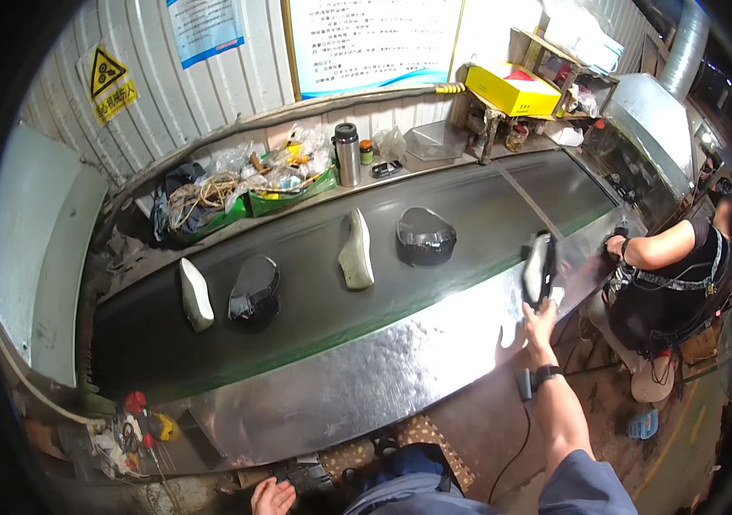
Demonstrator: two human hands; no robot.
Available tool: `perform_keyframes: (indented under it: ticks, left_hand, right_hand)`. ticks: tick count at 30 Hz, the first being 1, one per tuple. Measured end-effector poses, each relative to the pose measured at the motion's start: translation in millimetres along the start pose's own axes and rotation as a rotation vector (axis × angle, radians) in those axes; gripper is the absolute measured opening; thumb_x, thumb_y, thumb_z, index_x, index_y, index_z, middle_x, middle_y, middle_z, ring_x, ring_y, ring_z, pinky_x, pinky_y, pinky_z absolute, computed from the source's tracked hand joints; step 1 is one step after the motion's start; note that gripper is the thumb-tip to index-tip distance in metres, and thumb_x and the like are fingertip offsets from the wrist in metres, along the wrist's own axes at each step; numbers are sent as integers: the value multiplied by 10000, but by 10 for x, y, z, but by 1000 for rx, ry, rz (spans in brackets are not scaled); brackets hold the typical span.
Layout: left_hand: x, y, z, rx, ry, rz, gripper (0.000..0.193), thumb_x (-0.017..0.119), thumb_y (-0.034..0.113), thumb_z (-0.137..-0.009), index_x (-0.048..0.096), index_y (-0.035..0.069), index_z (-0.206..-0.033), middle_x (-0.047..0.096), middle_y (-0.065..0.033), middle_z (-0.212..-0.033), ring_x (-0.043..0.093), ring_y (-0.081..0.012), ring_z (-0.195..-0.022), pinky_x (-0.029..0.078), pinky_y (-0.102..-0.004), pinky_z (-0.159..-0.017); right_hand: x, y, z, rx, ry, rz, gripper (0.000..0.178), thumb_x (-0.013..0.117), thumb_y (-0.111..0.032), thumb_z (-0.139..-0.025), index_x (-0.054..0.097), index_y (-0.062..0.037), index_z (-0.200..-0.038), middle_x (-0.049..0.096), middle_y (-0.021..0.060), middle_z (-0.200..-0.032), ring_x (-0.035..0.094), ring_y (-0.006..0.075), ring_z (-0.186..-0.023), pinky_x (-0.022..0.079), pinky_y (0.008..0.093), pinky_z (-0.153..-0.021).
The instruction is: Operating a toe-lasting machine and placing finished shoe components on a conveyor belt.
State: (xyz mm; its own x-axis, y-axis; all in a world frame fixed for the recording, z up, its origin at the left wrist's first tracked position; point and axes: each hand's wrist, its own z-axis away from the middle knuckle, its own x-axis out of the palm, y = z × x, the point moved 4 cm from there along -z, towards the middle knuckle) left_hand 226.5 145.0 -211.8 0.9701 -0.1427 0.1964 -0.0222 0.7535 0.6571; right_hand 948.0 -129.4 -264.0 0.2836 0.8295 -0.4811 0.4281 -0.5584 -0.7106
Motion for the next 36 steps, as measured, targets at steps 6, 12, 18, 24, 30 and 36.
perform_keyframes:
  ticks: [6,12,18,24,30,36]
  left_hand:
    - [-103,210,246,26,228,-16,467,672,243,-976,534,9,-1356,638,-201,-1251,634,-342,-1147,488,-455,-1049]
    - [-558,-138,265,-10,290,19,425,629,192,-1002,523,2,-1367,631,-228,-1263,658,-356,-1125,556,-460,-978]
    - [-426,-124,661,-119,466,-9,528,673,283,-983,506,26,-1412,652,-183,-1240,628,-313,-1182,507,-486,-1050]
    - [-425,-52,541,-74,401,16,590,658,303,-991,448,22,-1466,598,-188,-1336,600,-322,-1223,472,-503,-1090]
    - [-488,24,283,30,173,23,452,573,218,-1036,476,-27,-1404,595,-244,-1311,596,-347,-1233,490,-476,-1071]
    - [760,513,-450,64,-310,-129,526,642,280,-977,458,10,-1389,574,-211,-1323,571,-346,-1232,445,-459,-1074]
  right_hand:
    - [2127,-959,331,903,-574,-767,1116,804,-171,-867,-59,-163,-1575,425,265,-1392,554,338,-1156,602,458,-819]
    - [2833,-1215,27,1181,-230,-1079,990,816,-134,-855,76,-235,-1506,581,147,-1231,657,280,-941,623,512,-811]
    - [3083,-2556,143,138,-270,-663,553,805,-126,-835,519,-1,-1291,605,157,-1142,633,306,-991,575,406,-809]
    - [3224,-3163,1117,-355,-675,168,850,862,-216,-680,467,-1,-1401,283,269,-1528,325,465,-1382,480,474,-1053]
    - [2641,-3276,1225,-255,-809,261,820,819,-125,-635,483,-9,-1375,293,281,-1503,426,462,-1286,519,475,-1011]
    - [1455,-3596,2088,-467,-1123,294,758,814,-211,-609,549,-30,-1296,328,310,-1447,444,496,-1239,557,509,-928]
